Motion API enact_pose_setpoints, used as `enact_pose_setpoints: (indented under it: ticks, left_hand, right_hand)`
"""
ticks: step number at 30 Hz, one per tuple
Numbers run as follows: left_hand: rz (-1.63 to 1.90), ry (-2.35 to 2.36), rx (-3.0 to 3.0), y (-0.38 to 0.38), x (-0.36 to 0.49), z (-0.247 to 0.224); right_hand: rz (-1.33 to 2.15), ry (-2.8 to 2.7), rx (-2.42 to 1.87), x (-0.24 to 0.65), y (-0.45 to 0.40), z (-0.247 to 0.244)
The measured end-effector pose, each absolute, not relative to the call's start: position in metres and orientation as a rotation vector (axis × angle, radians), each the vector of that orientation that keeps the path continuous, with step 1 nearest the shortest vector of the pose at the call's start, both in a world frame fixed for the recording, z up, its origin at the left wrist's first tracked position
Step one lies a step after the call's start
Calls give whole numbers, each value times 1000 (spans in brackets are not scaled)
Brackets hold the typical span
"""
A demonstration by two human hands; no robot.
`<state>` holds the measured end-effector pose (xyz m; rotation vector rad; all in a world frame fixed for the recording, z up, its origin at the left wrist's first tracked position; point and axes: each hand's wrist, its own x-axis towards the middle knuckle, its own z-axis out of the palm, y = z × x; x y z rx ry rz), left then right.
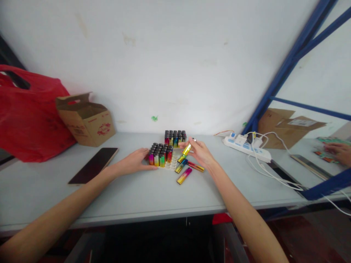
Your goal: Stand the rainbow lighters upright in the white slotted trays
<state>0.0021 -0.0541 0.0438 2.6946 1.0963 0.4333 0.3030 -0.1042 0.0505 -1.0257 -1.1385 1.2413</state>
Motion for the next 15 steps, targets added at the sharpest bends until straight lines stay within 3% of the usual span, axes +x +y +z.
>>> enact_pose_setpoints:
  ticks: [12,15]
  left_hand:
    - [470,1048,2696,-50,0,38]
    - [465,1039,2691,-49,0,37]
  right_hand:
    - [1188,-1307,-1125,290,-105,39]
    - [994,-1428,-1249,286,-105,36]
